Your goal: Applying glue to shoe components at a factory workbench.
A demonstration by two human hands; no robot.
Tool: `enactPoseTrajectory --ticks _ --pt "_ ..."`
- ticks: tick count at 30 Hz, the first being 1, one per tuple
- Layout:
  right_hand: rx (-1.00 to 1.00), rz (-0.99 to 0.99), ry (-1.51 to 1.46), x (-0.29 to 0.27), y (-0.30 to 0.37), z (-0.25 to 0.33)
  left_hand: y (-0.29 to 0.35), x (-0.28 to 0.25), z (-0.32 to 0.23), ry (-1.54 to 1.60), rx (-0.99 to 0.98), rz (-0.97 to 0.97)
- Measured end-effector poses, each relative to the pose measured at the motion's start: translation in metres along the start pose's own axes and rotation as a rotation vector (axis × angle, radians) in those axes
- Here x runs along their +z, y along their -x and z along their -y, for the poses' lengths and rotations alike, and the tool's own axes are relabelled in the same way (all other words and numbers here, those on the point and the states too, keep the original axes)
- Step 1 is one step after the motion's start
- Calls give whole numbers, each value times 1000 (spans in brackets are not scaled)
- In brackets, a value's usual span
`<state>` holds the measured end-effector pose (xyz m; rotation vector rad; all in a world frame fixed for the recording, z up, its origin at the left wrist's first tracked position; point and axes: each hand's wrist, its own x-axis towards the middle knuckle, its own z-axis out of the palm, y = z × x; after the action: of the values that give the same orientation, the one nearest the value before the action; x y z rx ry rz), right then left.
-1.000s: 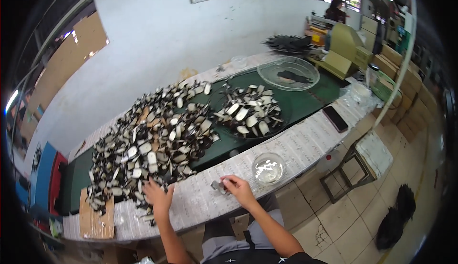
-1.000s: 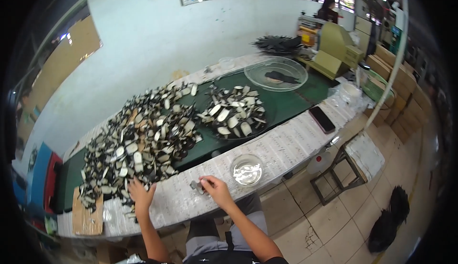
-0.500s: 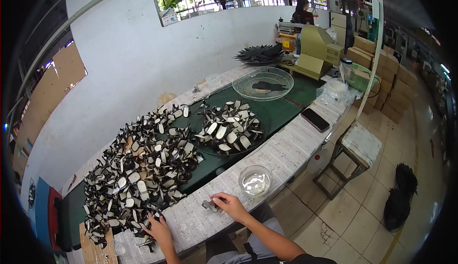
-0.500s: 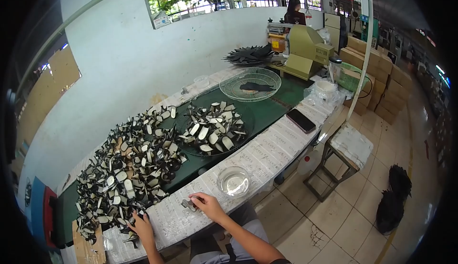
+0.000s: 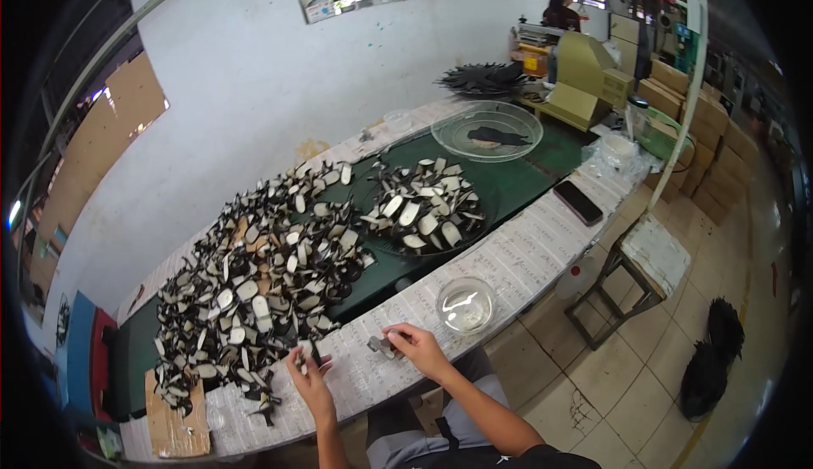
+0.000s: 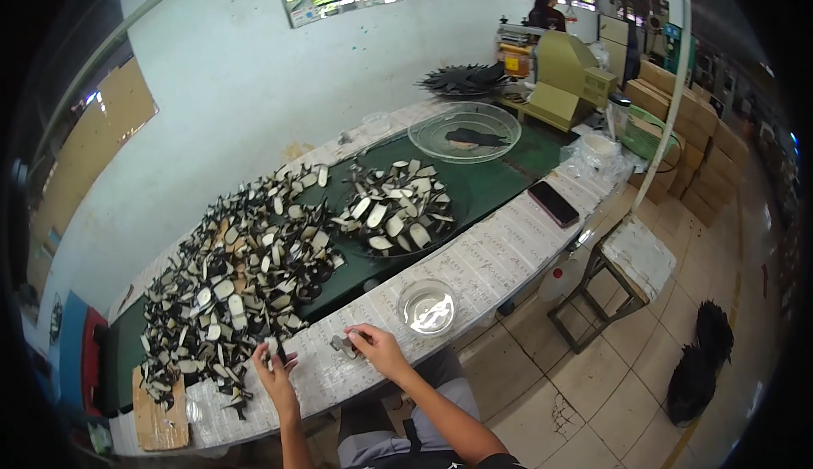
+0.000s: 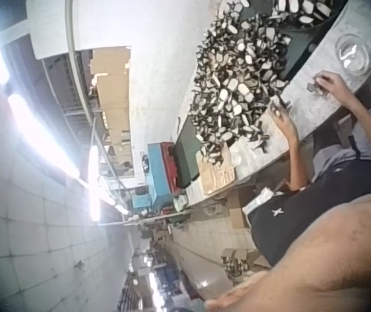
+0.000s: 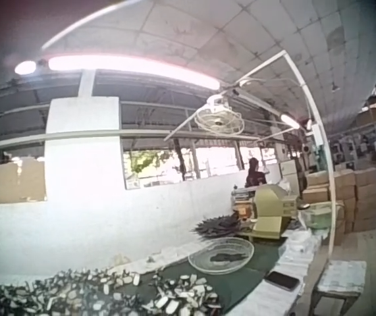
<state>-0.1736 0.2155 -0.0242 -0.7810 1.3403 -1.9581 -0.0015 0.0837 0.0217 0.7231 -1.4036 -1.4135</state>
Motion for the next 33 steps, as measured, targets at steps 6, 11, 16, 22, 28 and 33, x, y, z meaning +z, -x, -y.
enactPoseTrajectory --ticks 6,11,16,22,28,33 --pt "60 -42 30 0 -2 7 -1 -3 10 -145 -136 220" --pt "79 -51 -23 4 -3 9 12 -10 8 -88 -302 234" --pt "72 -68 -1 6 -1 11 28 -11 4 187 -406 220" --pt "70 -107 53 12 2 18 35 -17 4 206 -459 335" --pt "-48 -284 -63 29 42 63 50 -7 0 544 -761 312" --pt "-254 -150 460 45 74 89 56 0 3 534 -724 316"
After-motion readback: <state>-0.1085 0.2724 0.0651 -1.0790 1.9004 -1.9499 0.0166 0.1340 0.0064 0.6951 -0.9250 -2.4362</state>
